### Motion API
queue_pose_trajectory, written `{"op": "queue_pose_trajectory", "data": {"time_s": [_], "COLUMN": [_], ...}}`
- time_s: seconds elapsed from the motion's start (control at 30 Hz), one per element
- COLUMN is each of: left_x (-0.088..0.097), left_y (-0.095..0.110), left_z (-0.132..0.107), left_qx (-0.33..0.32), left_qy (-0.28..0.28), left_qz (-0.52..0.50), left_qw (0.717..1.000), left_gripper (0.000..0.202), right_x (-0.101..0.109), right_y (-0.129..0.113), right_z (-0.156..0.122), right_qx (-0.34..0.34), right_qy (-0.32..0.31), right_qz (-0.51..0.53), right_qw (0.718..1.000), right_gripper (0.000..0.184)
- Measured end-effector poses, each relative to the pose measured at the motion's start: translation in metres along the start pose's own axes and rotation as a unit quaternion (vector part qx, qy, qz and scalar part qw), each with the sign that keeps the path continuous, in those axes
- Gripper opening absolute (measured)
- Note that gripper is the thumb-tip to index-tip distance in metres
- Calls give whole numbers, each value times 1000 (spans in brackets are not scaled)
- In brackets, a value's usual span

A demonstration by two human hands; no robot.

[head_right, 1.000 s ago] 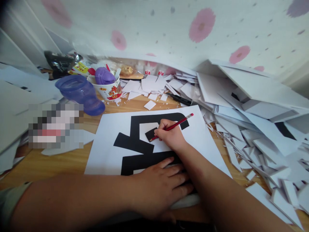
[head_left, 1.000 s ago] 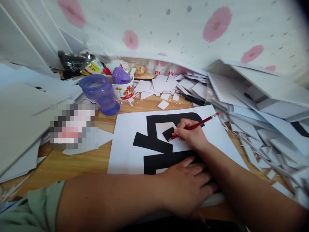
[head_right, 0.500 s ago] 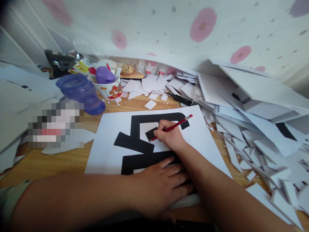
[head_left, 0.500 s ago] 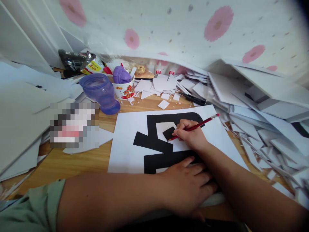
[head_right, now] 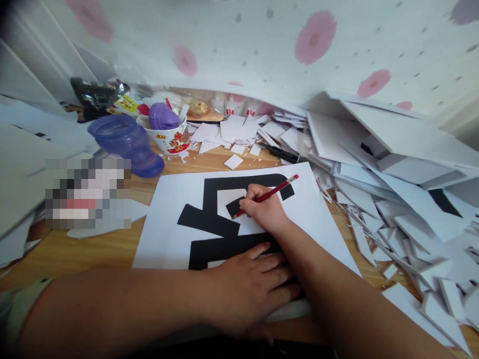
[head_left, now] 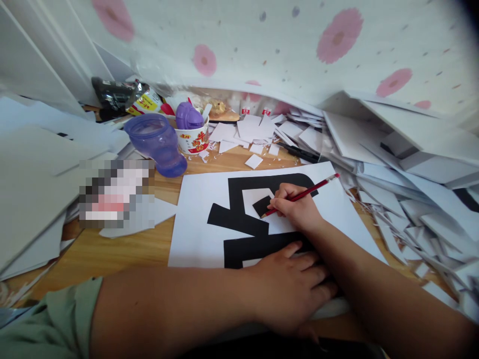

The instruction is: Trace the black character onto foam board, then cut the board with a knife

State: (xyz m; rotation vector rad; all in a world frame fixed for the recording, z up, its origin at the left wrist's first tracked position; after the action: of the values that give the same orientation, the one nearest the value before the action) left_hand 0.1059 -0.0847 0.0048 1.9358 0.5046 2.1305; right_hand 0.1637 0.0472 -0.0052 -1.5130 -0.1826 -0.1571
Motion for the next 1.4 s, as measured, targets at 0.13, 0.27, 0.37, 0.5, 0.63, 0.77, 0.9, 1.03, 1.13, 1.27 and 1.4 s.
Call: {"op": "queue_pose_trajectory", "data": {"time_s": [0.13,0.27,0.37,0.5,0.63,0.77,0.9,1.03,1.13,1.27,1.4], "left_x": [2,1,1,1,1,3,3,1,0,0,0], "left_y": [0,0,0,0,1,1,1,0,0,0,0], "left_z": [0,1,1,0,0,0,0,1,1,1,1], "left_qx": [2,6,4,4,6,6,1,0,1,6,8], "left_qy": [-8,-24,-11,-4,-19,-13,-10,-20,-22,-32,-35], "left_qz": [1,0,1,7,9,13,14,13,13,6,6], "left_qw": [1000,1000,1000,1000,1000,1000,1000,1000,1000,999,999], "left_gripper": [73,75,74,76,74,73,73,71,71,73,72], "right_x": [0,-1,-1,-1,-1,-1,-5,-13,-17,-19,-19], "right_y": [0,-2,-3,-2,-1,0,-5,-9,-9,-9,-11], "right_z": [1,0,0,0,1,0,-1,-1,-1,-1,-2], "right_qx": [2,2,-2,2,16,16,23,18,17,22,26], "right_qy": [3,-1,-9,-5,-2,-13,-21,-34,-42,-51,-55], "right_qz": [2,9,14,6,23,57,25,-14,-26,-28,-42], "right_qw": [1000,1000,1000,1000,1000,998,999,999,999,998,997], "right_gripper": [24,24,24,25,27,27,28,26,27,27,27]}}
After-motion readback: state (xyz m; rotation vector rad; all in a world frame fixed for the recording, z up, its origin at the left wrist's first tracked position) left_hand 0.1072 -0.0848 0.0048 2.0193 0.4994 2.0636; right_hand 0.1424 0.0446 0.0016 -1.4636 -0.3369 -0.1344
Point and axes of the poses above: each hand's wrist, its own z-axis towards the middle knuckle, its own x-axis out of the back of the hand, y = z × x, the point moved 7 cm from there along z, towards the middle knuckle
